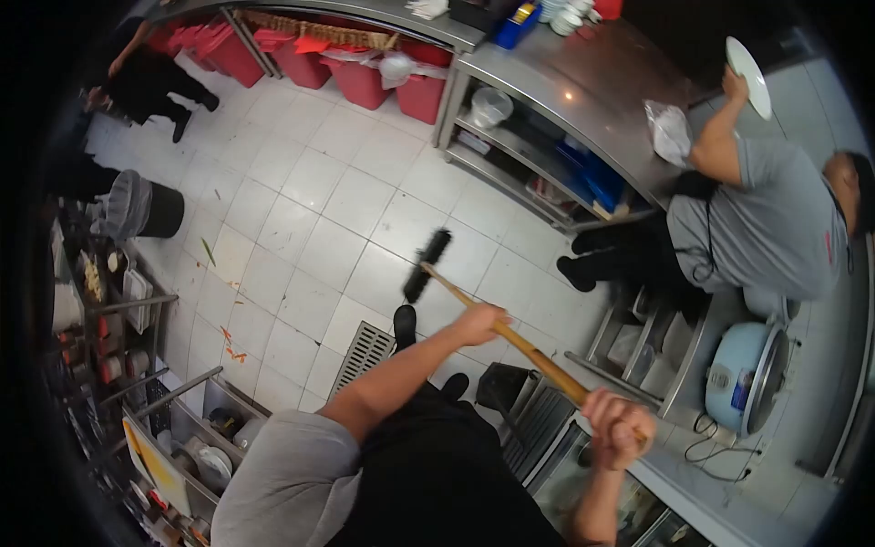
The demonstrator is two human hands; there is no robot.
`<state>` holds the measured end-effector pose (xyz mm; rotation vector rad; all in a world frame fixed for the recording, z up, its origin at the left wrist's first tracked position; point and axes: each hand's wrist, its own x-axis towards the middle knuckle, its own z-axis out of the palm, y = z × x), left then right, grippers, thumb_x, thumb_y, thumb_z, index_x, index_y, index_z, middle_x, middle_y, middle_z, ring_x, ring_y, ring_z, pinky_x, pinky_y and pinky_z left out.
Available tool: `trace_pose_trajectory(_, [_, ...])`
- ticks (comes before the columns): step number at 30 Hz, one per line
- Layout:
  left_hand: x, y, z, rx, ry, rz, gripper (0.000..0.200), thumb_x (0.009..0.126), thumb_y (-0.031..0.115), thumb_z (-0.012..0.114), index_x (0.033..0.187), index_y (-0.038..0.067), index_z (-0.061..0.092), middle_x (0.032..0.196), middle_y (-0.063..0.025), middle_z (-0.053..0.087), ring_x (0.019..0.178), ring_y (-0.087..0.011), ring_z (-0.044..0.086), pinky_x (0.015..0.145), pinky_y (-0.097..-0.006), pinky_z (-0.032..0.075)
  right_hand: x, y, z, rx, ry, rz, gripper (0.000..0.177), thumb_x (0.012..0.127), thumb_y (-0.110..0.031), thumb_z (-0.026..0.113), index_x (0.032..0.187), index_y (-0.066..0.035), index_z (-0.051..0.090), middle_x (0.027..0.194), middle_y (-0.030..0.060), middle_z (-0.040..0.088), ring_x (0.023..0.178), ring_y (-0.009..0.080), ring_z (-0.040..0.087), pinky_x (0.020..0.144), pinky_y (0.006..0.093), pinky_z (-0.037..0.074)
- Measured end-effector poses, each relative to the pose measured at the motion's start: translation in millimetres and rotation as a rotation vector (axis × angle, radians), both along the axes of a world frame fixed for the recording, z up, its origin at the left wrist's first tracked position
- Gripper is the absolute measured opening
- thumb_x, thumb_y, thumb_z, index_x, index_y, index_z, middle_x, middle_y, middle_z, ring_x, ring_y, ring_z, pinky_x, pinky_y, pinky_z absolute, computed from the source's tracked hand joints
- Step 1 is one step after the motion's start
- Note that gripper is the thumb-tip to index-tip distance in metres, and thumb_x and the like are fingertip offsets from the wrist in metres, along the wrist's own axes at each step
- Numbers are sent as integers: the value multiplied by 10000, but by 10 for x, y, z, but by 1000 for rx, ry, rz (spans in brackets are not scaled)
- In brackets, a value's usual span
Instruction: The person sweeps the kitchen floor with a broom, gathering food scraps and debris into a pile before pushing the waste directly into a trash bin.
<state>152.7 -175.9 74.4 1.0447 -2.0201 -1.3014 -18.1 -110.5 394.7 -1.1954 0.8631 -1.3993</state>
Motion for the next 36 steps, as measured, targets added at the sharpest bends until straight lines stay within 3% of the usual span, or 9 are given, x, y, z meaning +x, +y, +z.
trace_pose_trajectory(6, [1539,-309,-331,15,-245,425,50,779,100,644,767,53,655,766,-166,649,791,-381,635,760,-505,490,854,-507,-550,102,27,134,293,884,-185,634,657,-99,472,575,20,461,583,180,494,767,452,468])
trace_pose_trajectory(10, [1200,-583,-240,-220,-233,475,25,707,74,651,712,69,627,712,-159,635,753,-373,638,725,-500,491,397,-746,-339,148,110,22,248,873,-207,629,710,-63,512,627,69,566,640,234,568,904,533,480])
trace_pose_trajectory(15, [104,-1183,788,-54,72,143,180,708,79,677,885,52,683,861,-182,684,870,-393,655,797,-492,518,-154,-1126,748,-136,184,64,392,912,-296,641,654,-132,396,513,16,471,470,147,470,639,378,472])
trace_pose_trajectory(21, [-91,-1999,526,-15,108,66,137,731,154,652,746,20,677,723,-215,658,774,-425,652,699,-498,526,289,-2097,483,-215,185,427,375,921,-256,648,675,-132,392,512,-13,380,457,122,362,513,305,409])
trace_pose_trajectory(23, [270,-2095,476,54,12,257,157,739,162,637,741,8,669,728,-223,658,774,-424,652,714,-504,526,313,-2511,288,-164,75,467,380,922,-242,635,666,-144,372,499,-12,344,472,110,353,555,298,393])
trace_pose_trajectory(25, [900,-2137,352,134,-82,443,150,725,155,632,723,10,667,734,-222,663,768,-418,661,719,-509,529,450,-2911,-88,-44,-113,607,311,937,-190,606,731,38,558,638,106,566,580,280,546,734,568,470])
trace_pose_trajectory(27, [1286,-2208,-378,0,-230,602,129,717,154,636,723,33,677,766,-207,677,772,-411,664,735,-510,532,957,-3134,-534,-164,-82,651,380,922,-238,626,665,-144,362,519,1,373,483,120,354,597,326,391])
trace_pose_trajectory(30, [2134,-2190,-810,-1,-437,918,81,705,135,670,735,61,684,773,-181,673,824,-373,653,764,-491,532,1723,-3180,-906,-242,-51,731,323,905,-171,558,653,-92,373,552,42,403,528,173,381,560,360,367])
trace_pose_trajectory(36, [2965,-2521,-78,-111,-483,1384,125,747,180,703,761,57,685,788,-183,669,872,-369,619,825,-470,508,2509,-3863,-549,-292,119,881,257,893,-147,581,704,-83,421,618,38,445,592,172,429,725,420,440])
